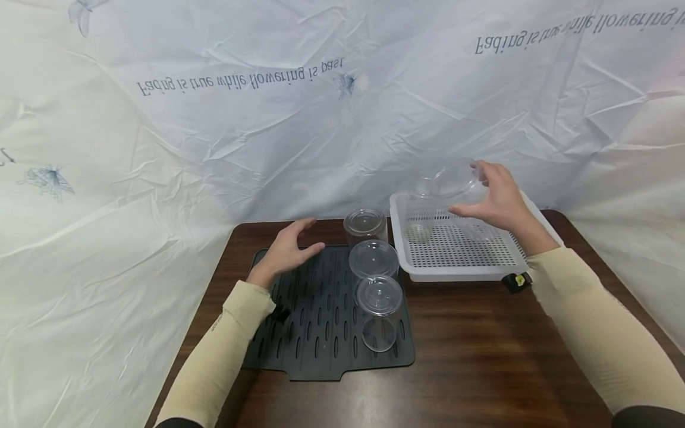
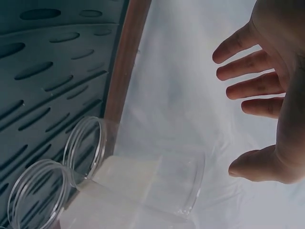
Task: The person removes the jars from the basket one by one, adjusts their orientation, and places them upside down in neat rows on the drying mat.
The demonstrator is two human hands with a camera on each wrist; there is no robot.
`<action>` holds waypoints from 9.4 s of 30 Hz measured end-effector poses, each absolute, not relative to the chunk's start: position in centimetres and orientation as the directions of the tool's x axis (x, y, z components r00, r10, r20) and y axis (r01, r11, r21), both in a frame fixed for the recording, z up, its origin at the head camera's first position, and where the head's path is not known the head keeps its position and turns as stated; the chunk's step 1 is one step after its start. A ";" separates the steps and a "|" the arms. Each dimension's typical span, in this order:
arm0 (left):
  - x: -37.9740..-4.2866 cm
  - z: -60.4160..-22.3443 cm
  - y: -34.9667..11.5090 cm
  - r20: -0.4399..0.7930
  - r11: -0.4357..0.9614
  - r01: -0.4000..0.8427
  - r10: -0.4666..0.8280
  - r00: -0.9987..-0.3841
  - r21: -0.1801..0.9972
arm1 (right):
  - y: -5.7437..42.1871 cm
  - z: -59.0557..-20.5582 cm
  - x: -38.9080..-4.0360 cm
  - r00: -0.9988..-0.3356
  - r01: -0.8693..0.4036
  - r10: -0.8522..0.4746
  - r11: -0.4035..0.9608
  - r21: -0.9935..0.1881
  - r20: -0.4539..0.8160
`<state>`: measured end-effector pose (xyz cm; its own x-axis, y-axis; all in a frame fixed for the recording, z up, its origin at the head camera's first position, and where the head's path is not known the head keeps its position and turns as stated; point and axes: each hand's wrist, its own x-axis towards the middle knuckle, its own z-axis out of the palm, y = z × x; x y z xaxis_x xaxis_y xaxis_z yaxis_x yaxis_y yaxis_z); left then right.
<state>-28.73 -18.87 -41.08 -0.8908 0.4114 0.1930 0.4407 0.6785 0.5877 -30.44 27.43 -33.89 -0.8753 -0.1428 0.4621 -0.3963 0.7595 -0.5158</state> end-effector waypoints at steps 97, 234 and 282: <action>-28.6 -32.9 -10.2 0.276 0.433 0.526 0.518 -0.809 0.732 | 12.2 -30.9 -28.3 -0.557 -0.732 -0.611 0.681 0.015 0.562; -27.8 -33.0 -11.5 0.394 0.194 0.523 0.461 -0.795 0.830 | 15.9 -39.5 -29.6 -0.806 -0.197 -0.211 -0.786 -0.586 0.553; -27.9 -38.5 -20.2 0.182 0.648 0.450 0.439 -0.880 0.615 | 15.5 -31.5 -30.4 -0.782 -0.384 -0.129 -0.670 -0.635 0.610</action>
<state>-27.94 -20.16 -38.50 -0.8801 0.4386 0.1815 0.4497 0.6478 0.6150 -30.39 15.48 -31.53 -0.7821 -0.1288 0.6096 -0.3843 -0.6704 -0.6347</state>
